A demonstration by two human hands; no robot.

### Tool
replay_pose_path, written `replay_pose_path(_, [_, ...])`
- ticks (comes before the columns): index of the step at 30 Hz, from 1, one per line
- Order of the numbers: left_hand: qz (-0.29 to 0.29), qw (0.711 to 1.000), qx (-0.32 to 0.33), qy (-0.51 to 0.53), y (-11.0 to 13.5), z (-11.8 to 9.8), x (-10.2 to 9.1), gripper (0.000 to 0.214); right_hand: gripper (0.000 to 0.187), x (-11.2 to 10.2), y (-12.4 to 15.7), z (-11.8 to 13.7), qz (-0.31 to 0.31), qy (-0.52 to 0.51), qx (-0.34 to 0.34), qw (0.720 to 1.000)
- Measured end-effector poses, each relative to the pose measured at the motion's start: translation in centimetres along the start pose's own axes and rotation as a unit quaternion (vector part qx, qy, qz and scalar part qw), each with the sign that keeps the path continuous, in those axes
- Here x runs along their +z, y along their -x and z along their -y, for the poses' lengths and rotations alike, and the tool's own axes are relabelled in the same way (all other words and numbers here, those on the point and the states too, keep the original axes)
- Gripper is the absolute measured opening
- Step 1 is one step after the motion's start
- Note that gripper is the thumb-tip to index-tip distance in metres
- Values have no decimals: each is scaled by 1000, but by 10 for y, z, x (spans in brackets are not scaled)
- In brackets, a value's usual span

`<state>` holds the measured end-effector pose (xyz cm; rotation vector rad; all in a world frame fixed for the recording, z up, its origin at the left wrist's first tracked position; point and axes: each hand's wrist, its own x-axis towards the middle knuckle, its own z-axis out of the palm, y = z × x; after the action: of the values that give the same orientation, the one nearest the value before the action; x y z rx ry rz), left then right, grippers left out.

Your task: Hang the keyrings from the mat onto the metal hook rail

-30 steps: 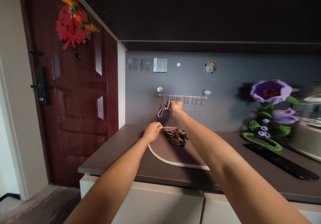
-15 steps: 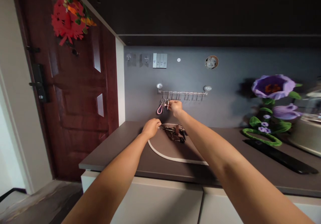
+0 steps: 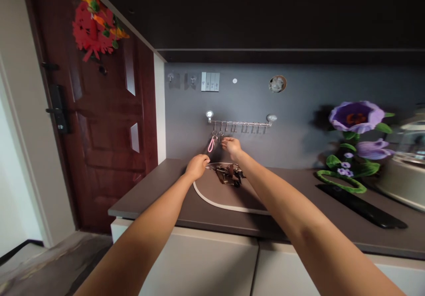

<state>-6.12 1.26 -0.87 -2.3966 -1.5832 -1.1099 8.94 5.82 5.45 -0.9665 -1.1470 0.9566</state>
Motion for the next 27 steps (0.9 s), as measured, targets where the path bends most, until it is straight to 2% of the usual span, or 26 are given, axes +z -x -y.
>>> replay_pose_path(7, [-5, 999, -38, 7, -10, -15, -15, 19, 8, -11, 22, -5, 30, 51, 1, 998])
replay_pose_path(11, [13, 999, -38, -4, -21, -23, -21, 18, 14, -18, 31, -17, 54, 111, -33, 992])
replay_pose_path(14, [32, 998, -56, -14, -26, -25, -18, 17, 17, -23, 38, -28, 69, 176, -62, 980])
replay_pose_path(17, [51, 996, -75, -23, -26, -23, -8, 17, 18, -29, 46, -37, 83, 269, -99, 955])
replay_pose_path(22, [67, 993, -88, -49, -23, -14, 13, 20, 20, -39, 57, -40, 121, 442, -159, 875])
replay_pose_path(24, [76, 992, -79, -69, -21, -10, 18, 21, 20, -41, 59, -39, 132, 475, -172, 853])
replay_pose_path(27, [96, 989, -41, -102, -18, -4, 23, 22, 20, -41, 60, -38, 141, 504, -170, 835])
